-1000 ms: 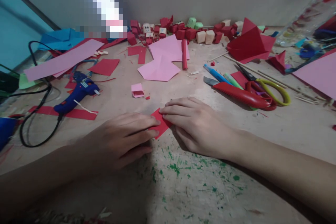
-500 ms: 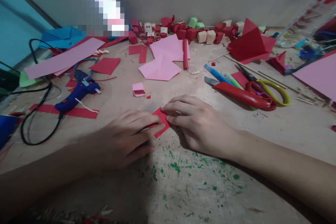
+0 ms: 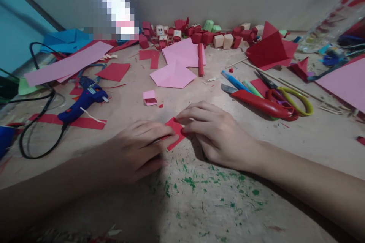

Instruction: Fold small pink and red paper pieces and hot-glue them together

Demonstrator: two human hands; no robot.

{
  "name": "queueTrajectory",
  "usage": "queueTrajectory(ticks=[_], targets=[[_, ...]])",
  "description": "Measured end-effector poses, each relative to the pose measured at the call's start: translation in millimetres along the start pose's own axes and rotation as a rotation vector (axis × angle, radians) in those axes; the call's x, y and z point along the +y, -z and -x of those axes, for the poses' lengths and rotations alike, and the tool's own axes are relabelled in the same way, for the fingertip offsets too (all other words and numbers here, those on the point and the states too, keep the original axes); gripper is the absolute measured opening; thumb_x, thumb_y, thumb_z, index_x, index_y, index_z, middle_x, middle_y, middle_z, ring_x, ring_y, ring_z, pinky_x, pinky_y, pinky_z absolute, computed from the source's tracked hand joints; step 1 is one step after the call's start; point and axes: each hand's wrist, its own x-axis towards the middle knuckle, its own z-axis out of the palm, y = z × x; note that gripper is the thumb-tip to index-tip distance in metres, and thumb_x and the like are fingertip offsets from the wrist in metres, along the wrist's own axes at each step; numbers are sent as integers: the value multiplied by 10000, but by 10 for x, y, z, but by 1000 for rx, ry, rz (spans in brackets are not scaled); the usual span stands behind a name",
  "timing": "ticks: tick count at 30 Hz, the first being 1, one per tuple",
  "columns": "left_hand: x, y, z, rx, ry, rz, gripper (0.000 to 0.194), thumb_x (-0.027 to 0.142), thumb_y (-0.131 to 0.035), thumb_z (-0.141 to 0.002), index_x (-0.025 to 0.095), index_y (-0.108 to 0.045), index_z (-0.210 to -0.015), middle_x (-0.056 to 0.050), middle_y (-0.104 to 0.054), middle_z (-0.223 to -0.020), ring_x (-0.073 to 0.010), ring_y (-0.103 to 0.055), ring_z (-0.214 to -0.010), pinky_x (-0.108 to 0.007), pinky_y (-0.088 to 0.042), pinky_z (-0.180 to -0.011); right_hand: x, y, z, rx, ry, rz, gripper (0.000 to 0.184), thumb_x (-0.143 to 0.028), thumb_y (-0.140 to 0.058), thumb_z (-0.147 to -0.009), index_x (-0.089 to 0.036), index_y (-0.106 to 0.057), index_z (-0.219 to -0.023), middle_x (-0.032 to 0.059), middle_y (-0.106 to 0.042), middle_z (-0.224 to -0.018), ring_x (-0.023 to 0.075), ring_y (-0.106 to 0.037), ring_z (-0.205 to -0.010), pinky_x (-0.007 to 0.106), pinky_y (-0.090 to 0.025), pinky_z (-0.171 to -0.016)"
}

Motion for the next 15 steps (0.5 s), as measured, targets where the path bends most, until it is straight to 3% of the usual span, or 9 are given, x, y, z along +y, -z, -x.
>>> queueTrajectory(ticks=[3,15], targets=[[2,5,-3,8,-2,11,348,321,-467,-1028,120,-537,-1304,-150,-633,-1326,-315,-563,-1239,-499,-461,-1005,-1,-37,-5,-32,-70,84,327,-132,-521,-946,-117,-714,-1210,139,-674,-1319,289,-581,-1229,477,-478,-1054],[15,15,-2,-4,2,6,409,351,-453,-1035,94,-526,-1344,-152,-622,-1337,-309,-541,-1257,-479,-425,-1039,-24,-62,-16,-43,-61,209,367,-148,-515,-964,-112,-666,-1296,143,-598,-1427,292,-526,-1311,485,-422,-1121]])
